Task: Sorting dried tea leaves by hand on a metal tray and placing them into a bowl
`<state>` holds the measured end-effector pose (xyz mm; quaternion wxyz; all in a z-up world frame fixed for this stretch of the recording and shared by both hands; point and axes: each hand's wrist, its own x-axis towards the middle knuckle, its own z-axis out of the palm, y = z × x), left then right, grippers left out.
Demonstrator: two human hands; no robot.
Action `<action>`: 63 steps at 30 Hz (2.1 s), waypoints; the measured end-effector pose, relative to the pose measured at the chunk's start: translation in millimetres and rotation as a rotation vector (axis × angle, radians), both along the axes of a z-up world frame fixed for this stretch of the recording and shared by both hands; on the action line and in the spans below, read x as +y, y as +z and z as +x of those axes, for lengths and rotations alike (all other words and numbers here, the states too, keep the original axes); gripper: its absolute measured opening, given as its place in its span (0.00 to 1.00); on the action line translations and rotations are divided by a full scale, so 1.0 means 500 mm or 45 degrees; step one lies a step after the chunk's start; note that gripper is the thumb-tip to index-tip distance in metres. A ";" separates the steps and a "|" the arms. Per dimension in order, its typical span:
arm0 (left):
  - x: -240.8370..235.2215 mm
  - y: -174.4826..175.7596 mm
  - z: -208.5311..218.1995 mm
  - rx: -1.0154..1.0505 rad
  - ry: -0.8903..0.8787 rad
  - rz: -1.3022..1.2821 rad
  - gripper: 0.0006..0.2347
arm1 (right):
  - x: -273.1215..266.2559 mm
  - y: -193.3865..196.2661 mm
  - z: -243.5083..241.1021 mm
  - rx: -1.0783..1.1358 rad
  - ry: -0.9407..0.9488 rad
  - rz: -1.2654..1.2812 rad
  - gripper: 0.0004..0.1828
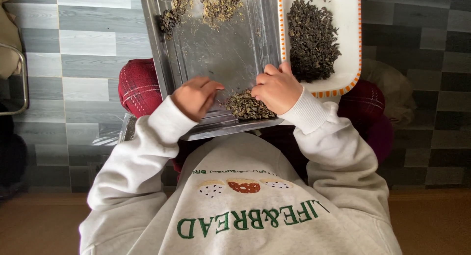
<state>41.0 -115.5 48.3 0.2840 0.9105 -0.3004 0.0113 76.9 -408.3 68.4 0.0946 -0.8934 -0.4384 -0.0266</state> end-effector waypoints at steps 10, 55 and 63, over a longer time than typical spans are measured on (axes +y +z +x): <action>0.029 0.085 -0.023 0.001 0.099 -0.043 0.06 | -0.029 0.022 0.010 0.101 -0.004 0.177 0.06; 0.219 -0.048 0.307 -0.513 0.247 0.733 0.36 | -0.339 -0.005 -0.072 -0.047 -0.987 1.024 0.14; 0.185 -0.077 0.412 0.091 0.098 1.259 0.33 | -0.338 -0.008 -0.078 -0.010 -1.015 1.035 0.13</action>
